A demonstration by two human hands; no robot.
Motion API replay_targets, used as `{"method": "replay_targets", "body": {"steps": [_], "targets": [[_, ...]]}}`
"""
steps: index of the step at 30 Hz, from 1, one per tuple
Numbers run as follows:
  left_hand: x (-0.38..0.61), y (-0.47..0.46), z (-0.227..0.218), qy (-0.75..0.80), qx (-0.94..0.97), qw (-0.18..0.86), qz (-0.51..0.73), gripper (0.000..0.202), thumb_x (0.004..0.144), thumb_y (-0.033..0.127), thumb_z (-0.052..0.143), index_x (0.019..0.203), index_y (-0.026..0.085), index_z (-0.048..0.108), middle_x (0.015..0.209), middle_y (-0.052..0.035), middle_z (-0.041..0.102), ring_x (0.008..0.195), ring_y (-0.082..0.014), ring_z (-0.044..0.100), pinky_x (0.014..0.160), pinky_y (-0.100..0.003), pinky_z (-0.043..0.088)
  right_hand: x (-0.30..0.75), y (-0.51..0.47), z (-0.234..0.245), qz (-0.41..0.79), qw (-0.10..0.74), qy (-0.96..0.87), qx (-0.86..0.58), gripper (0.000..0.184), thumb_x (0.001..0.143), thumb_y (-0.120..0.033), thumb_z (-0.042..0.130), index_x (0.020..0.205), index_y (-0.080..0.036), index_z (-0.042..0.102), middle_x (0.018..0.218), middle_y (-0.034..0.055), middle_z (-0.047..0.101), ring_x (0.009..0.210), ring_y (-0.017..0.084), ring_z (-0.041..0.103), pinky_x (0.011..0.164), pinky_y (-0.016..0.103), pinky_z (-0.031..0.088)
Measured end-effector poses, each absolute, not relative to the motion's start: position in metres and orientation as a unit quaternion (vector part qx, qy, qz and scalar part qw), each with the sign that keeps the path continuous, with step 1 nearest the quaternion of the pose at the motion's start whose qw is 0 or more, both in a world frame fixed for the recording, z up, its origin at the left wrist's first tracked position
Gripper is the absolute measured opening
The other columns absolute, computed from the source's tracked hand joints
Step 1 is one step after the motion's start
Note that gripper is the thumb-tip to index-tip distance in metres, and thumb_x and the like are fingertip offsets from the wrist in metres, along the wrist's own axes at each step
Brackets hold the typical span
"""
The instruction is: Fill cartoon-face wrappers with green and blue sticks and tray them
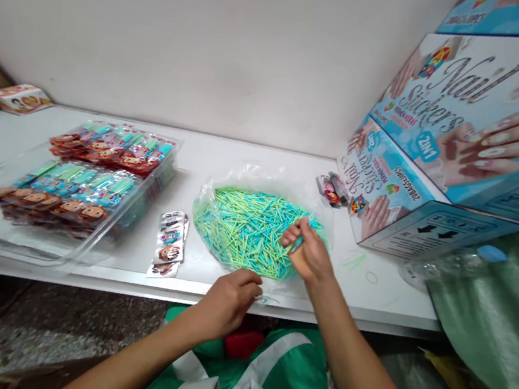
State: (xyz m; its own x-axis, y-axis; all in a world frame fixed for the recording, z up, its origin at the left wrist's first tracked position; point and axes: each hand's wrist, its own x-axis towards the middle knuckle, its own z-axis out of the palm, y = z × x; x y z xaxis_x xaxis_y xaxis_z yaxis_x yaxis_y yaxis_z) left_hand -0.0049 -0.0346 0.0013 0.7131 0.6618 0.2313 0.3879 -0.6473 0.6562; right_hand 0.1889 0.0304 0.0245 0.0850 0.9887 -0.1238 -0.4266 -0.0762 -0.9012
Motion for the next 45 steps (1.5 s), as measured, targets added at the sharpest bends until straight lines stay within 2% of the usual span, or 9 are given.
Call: {"method": "replay_targets", "body": {"steps": [4,9,14,19,26,32,35,40,45], "targets": [[0.007,-0.022,0.012,0.223,0.87,0.376,0.227,0.025,0.086,0.014,0.039,0.096,0.015,0.062,0.093,-0.0105,0.063,0.09,-0.0181,0.056,0.081,-0.03,0.044,0.147,0.009,0.008,0.667,0.544,-0.31,-0.405,0.036,0.077,-0.056,0.055,0.074,-0.023,0.042,0.066,-0.0026,0.04,0.061,0.013,0.046,0.06,0.028,0.047],[0.008,-0.017,0.001,0.298,0.745,0.536,0.262,0.024,0.087,0.028,0.047,0.086,0.013,0.065,0.079,-0.0065,0.065,0.077,-0.0167,0.059,0.073,-0.028,0.045,0.149,-0.003,-0.006,0.685,0.48,-0.354,-0.419,0.04,0.078,-0.061,0.05,0.076,-0.021,0.046,0.071,-0.0008,0.049,0.062,0.012,0.05,0.058,0.026,0.045],[0.001,-0.008,0.005,0.377,0.54,0.671,0.342,0.028,0.074,0.038,0.065,0.078,0.011,0.063,0.08,-0.007,0.069,0.075,-0.0164,0.062,0.069,-0.027,0.045,0.176,0.002,0.003,0.595,0.411,-0.499,-0.478,0.044,0.083,-0.061,0.042,0.07,-0.019,0.045,0.061,-0.0034,0.046,0.053,0.01,0.046,0.05,0.024,0.038],[-0.002,0.006,0.008,0.422,0.472,0.67,0.388,0.032,0.065,0.037,0.074,0.068,0.012,0.054,0.072,-0.0057,0.067,0.068,-0.0152,0.061,0.063,-0.025,0.043,0.194,0.003,0.026,0.51,0.291,-0.639,-0.497,0.044,0.087,-0.058,0.035,0.068,-0.02,0.043,0.056,-0.0046,0.041,0.052,0.011,0.039,0.054,0.025,0.035],[0.002,0.009,-0.001,0.425,0.576,0.587,0.378,0.026,0.076,0.038,0.061,0.074,0.014,0.052,0.067,0.0001,0.058,0.064,-0.0116,0.054,0.06,-0.023,0.041,0.204,0.003,0.048,0.35,0.151,-0.777,-0.502,0.033,0.089,-0.052,0.036,0.084,-0.022,0.048,0.074,0.0006,0.052,0.068,0.016,0.048,0.065,0.029,0.036],[0.0,0.006,0.002,0.394,0.572,0.614,0.374,0.03,0.084,0.044,0.05,0.081,0.015,0.048,0.078,-0.0047,0.063,0.071,-0.0146,0.06,0.069,-0.029,0.047,0.201,0.005,0.048,0.299,0.124,-0.794,-0.515,0.032,0.093,-0.047,0.028,0.084,-0.021,0.044,0.069,-0.0006,0.051,0.064,0.015,0.048,0.06,0.027,0.034],[-0.001,0.005,0.001,0.391,0.556,0.629,0.378,0.03,0.083,0.044,0.052,0.08,0.014,0.049,0.075,-0.0042,0.062,0.066,-0.0133,0.059,0.066,-0.028,0.047,0.198,0.003,0.045,0.287,0.092,-0.811,-0.501,0.031,0.094,-0.047,0.027,0.085,-0.022,0.043,0.07,0.0,0.052,0.064,0.015,0.05,0.059,0.026,0.033],[-0.002,0.003,0.003,0.392,0.538,0.642,0.381,0.038,0.081,0.047,0.053,0.095,0.012,0.057,0.068,-0.0022,0.06,0.059,-0.0115,0.056,0.059,-0.024,0.044,0.195,0.003,0.046,0.273,0.08,-0.827,-0.485,0.031,0.094,-0.047,0.026,0.088,-0.022,0.044,0.073,0.0014,0.054,0.066,0.017,0.051,0.059,0.026,0.032],[-0.002,0.0,0.005,0.427,0.539,0.633,0.355,0.043,0.073,0.054,0.059,0.072,0.011,0.062,0.057,0.0002,0.051,0.053,-0.0093,0.046,0.048,-0.02,0.035,0.194,0.003,0.047,0.269,0.054,-0.842,-0.465,0.028,0.094,-0.044,0.029,0.087,-0.021,0.045,0.074,0.0021,0.055,0.067,0.016,0.051,0.058,0.026,0.03]]}}
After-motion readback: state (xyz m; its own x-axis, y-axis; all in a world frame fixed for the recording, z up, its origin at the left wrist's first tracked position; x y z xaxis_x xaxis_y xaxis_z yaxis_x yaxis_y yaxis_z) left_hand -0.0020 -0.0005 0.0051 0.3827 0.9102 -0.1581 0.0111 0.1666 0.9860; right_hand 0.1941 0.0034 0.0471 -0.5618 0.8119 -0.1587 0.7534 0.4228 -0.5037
